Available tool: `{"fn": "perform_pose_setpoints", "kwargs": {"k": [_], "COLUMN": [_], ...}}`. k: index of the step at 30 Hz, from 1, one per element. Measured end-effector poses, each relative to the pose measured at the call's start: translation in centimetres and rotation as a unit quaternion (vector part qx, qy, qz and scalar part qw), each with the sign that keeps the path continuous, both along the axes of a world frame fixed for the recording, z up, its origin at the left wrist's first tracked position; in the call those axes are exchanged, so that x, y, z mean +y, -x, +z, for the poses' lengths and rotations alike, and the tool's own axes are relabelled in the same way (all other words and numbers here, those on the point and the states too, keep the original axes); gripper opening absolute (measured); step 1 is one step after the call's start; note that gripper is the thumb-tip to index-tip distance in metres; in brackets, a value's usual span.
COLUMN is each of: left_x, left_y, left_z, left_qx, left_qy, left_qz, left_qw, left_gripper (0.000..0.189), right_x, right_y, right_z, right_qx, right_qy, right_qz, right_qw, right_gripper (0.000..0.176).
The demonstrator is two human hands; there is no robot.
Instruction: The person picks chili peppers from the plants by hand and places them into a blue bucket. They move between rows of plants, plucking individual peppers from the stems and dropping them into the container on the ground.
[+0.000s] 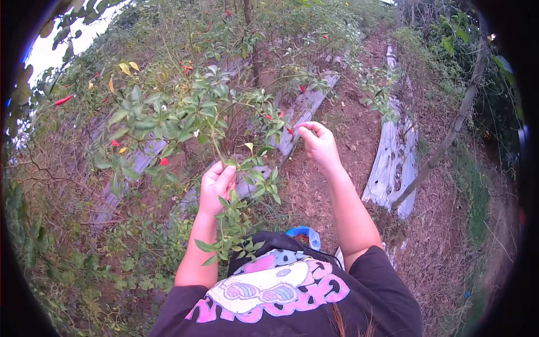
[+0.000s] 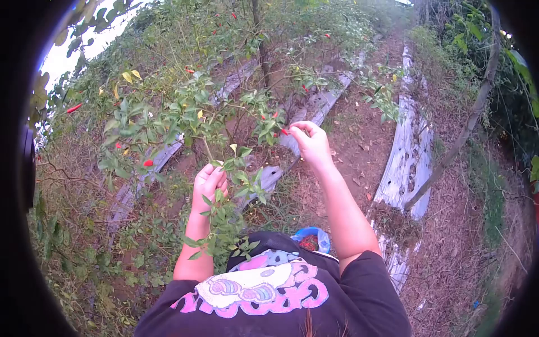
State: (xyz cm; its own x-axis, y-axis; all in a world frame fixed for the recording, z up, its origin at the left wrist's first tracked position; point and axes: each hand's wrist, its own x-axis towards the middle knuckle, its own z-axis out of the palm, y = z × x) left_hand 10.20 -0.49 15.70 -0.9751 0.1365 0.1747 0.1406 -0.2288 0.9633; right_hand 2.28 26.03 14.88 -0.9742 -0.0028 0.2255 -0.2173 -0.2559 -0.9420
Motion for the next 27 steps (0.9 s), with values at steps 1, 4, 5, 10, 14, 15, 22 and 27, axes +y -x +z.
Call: {"fn": "perform_pose_setpoints", "kwargs": {"k": [1,4,5,10,14,15,22,27], "left_x": [-0.2,-1.0,-1.2,-2.2,-3.0,-3.0,-3.4,-3.7], "left_y": [-0.2,-1.1,-1.3,-2.4,-2.9,-3.1,-3.8,-4.1], "left_z": [0.0,0.0,-0.1,-0.3,-0.8,-0.7,-0.5,-0.5], "left_qx": [-0.002,-0.011,-0.011,-0.027,-0.032,-0.032,-0.034,-0.040], "left_qy": [0.005,0.014,0.012,0.032,0.033,0.032,0.050,0.050], "left_qz": [0.002,0.013,0.019,0.057,0.070,0.077,0.092,0.068], "left_qw": [1.000,1.000,1.000,0.997,0.996,0.996,0.994,0.996], "left_gripper": [0.012,0.012,0.012,0.012,0.011,0.011,0.014,0.012], "right_x": [-1.0,-2.1,-2.5,-4.0,-4.5,-4.6,-5.6,-5.6], "right_y": [1.1,2.4,2.5,0.5,-1.2,-1.8,-3.7,-3.4], "right_z": [-0.2,-0.8,-1.0,0.0,0.3,0.6,0.3,-0.8], "right_qx": [0.065,0.102,0.088,0.071,0.054,0.050,0.073,0.035], "right_qy": [-0.058,-0.125,-0.131,-0.124,-0.107,-0.126,-0.176,-0.086], "right_qz": [-0.038,-0.012,0.022,0.091,0.189,0.202,0.190,0.156], "right_qw": [0.996,0.987,0.987,0.985,0.975,0.970,0.963,0.983], "right_gripper": [0.015,0.015,0.016,0.014,0.014,0.015,0.016,0.014]}}
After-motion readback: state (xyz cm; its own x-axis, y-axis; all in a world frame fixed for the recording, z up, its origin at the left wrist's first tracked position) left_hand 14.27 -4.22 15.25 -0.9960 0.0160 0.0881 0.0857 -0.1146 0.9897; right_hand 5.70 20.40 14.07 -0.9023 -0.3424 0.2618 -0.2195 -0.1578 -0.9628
